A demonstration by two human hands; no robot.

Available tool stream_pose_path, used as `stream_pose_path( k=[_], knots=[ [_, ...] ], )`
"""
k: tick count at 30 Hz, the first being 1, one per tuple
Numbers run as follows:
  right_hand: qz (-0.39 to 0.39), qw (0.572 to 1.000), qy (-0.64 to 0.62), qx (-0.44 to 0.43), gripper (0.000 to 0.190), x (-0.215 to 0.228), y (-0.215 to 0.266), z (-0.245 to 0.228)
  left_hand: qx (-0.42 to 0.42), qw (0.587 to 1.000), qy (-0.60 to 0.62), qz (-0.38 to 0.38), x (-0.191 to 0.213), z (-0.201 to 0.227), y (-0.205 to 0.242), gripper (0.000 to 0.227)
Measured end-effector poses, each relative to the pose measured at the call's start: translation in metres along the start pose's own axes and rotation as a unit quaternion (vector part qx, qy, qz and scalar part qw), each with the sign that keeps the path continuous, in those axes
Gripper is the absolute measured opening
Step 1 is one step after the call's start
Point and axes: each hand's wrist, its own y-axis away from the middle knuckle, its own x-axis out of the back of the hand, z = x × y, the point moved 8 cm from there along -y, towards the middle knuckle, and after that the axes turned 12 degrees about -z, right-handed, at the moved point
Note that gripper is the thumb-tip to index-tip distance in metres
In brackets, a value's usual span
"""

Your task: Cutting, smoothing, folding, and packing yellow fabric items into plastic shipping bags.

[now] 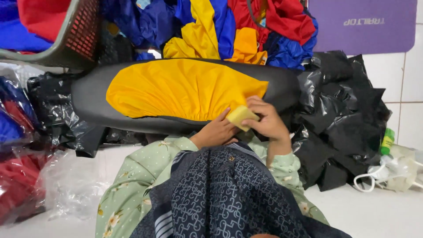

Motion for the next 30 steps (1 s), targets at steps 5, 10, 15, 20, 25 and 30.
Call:
stream_pose_path(
  k=[5,10,15,20,25,30],
  knots=[
    [-0.024,0.997,0.053,-0.050,0.027,-0.058,-0.042,0.043,-0.009,0.997,-0.058,0.043,0.073,-0.004,0.021,0.029],
    [-0.014,0.992,0.078,-0.099,0.031,-0.062,-0.030,0.053,0.042,0.966,-0.063,0.246,0.113,-0.010,0.060,0.021],
    [0.107,0.985,-0.045,-0.129,0.029,-0.033,-0.009,0.043,0.143,0.985,-0.018,0.096,0.093,-0.035,0.039,0.054],
    [0.034,0.982,0.143,-0.120,0.023,-0.034,-0.023,0.017,0.102,0.987,-0.006,0.122,0.084,-0.029,0.049,0.030],
    [0.141,0.869,0.436,-0.186,0.033,0.005,-0.022,0.004,0.096,0.985,-0.004,0.141,0.090,-0.028,0.051,0.036],
    [0.054,0.938,0.338,-0.053,0.033,-0.038,-0.040,-0.016,0.101,0.986,-0.009,0.131,0.091,-0.029,0.052,0.036]
  ],
)
